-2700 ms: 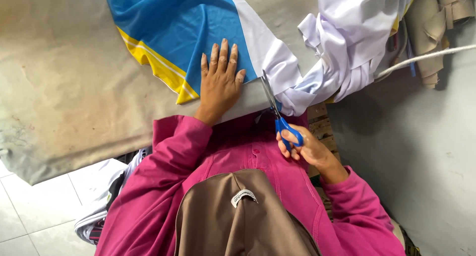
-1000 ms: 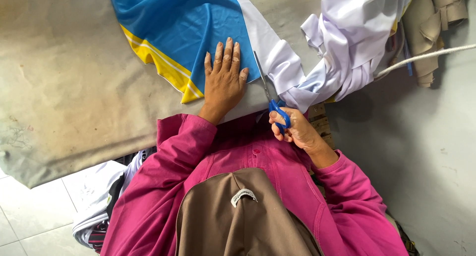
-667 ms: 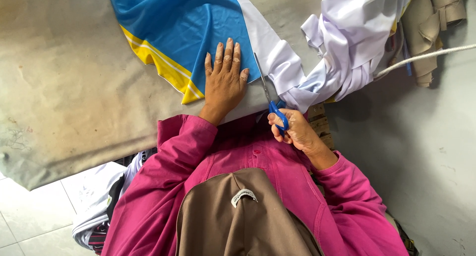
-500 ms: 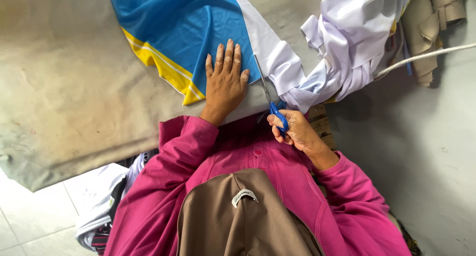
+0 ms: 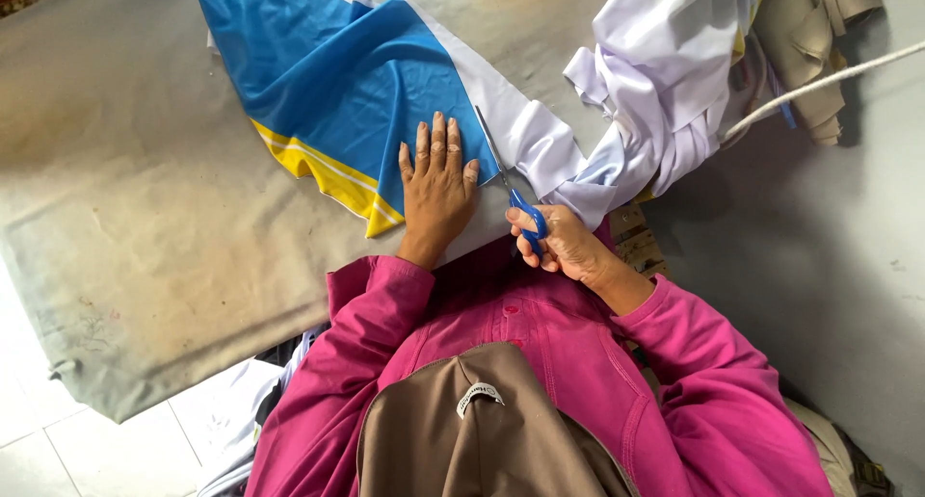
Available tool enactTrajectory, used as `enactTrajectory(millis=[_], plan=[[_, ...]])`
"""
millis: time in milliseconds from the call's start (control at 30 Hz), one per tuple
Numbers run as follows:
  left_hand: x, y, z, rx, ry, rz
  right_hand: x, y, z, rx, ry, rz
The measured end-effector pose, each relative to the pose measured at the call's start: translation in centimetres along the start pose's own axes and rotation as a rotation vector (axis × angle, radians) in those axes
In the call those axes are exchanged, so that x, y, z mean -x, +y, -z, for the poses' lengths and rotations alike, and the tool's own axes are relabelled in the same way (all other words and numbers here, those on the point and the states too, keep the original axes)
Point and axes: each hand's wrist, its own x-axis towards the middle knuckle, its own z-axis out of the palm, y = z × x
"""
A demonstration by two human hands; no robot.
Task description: Cutting out printed garment pieces from a fabric sheet using scissors on a cutting table.
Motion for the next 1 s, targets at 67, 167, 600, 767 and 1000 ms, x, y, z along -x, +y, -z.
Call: enactTrajectory(millis=[67,167,600,767,1000], plan=[[0.0,-0.1,-0.1,-0.006,-0.012,0.005,0.1,-0.2,-0.3,0.003,0.015,-0.004],[0.0,0.0,0.1,-0.001,-0.017,0.009,-0.1,0.0,-0.2,-0.002,0.026,0.004],[0.0,-0.1,-0.1,0.011,0.015,-0.015,-0.4,-1.4,-0.5,-0.002,-0.024,-0.058],[0.1,-0.1,0.0,0.022,0.018,-0.016,-1.0,-2.1,-1.0,0.003,-0.019,-0.044],[0.1,-0.1,0.0,0.028,0.017,-0.008,-1.1,-2.2,-1.2,0.029,0.015,-0.024]])
